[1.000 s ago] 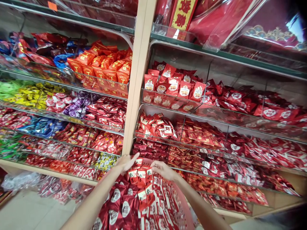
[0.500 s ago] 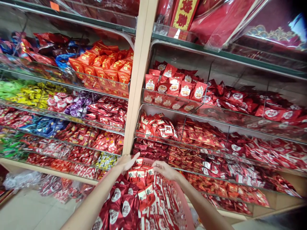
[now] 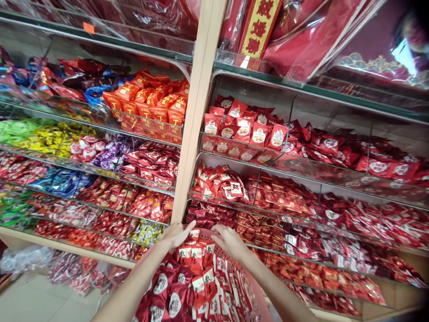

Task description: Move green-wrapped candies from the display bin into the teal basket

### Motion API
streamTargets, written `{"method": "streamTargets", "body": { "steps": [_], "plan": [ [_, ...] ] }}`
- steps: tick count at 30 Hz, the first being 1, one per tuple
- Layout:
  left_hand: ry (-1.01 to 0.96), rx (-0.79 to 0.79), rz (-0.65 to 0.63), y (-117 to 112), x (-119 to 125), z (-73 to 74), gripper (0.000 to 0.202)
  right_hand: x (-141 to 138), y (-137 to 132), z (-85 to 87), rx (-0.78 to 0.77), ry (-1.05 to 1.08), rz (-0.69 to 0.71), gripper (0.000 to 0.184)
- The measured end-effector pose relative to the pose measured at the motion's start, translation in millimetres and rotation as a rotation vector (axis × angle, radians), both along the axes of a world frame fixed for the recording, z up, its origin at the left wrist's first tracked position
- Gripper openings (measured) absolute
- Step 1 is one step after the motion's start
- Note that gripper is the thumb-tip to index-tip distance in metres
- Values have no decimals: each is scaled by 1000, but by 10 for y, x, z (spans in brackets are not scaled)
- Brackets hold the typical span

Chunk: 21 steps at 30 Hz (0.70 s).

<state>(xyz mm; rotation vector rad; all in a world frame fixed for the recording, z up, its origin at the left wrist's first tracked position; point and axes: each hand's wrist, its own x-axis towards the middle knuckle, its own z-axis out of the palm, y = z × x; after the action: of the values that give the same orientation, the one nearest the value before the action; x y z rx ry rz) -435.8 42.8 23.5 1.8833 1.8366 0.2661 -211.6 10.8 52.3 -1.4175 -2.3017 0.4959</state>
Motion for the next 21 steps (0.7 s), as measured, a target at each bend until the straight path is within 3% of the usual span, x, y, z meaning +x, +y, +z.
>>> {"method": "streamTargets", "body": {
  "steps": [5, 9, 12, 15, 21],
  "plan": [
    [-1, 10, 9, 11, -6, -40, 85, -331, 115, 854, 249, -53, 122, 27],
    [4, 30, 12, 9, -8, -48, 86, -543, 495, 1301, 452, -197, -3, 21],
    [12, 19, 13, -1, -7, -29, 88, -645, 781, 1405, 509, -389, -132, 16],
    [17, 31, 13, -14, -5, -5, 89, -725, 965, 1377, 524, -531, -171, 21],
    [27, 28, 16, -12, -7, -14, 88, -804, 1063, 1273, 526, -603, -187, 25]
  ]
}}
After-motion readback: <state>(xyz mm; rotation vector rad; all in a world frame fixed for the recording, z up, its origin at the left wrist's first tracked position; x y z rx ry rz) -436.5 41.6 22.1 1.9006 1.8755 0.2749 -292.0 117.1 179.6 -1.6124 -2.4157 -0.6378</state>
